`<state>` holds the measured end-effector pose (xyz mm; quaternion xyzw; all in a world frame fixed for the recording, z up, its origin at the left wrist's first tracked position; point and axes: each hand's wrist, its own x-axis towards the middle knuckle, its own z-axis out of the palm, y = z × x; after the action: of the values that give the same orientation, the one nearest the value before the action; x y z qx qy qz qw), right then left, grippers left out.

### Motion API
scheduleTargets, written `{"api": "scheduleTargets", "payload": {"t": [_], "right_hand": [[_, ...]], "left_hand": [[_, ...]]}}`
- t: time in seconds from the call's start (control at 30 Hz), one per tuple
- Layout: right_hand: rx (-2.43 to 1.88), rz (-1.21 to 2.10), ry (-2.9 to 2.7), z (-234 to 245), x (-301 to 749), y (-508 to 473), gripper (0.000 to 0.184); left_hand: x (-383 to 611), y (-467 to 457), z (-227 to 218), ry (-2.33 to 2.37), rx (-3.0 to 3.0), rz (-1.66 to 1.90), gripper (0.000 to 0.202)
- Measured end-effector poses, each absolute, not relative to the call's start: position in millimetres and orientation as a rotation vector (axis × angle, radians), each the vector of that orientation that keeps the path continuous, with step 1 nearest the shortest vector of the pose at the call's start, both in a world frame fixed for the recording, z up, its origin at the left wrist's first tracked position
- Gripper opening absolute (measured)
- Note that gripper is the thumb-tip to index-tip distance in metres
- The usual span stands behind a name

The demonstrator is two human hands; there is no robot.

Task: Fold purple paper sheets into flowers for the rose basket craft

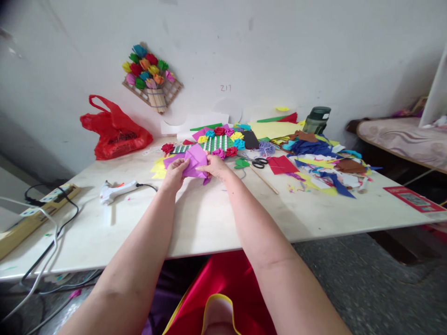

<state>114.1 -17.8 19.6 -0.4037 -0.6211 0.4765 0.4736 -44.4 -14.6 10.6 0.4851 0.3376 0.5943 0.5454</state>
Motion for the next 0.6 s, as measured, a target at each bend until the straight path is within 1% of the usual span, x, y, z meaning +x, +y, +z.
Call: {"api": "scheduleTargets", "payload": {"t": [0.2,0.33,0.6], "right_hand": [[-0.981,1.201,-1.524,23.3,115.5,-21.8,0.036],[-0.986,1.159,-1.490,28.7,115.9,-26.1,0.029],[-0.987,1.049,-1.402,27.0,117.7,-24.8,0.020]], "left_hand": [[-45.7,-13.3,9.9,0.790,1.138,1.424,0.032],[-47.2,-9.6,6.5,0.782,1.160,1.431,0.029],[-48.0,-15.7,11.5,0.801,1.132,1.409,0.022]]}}
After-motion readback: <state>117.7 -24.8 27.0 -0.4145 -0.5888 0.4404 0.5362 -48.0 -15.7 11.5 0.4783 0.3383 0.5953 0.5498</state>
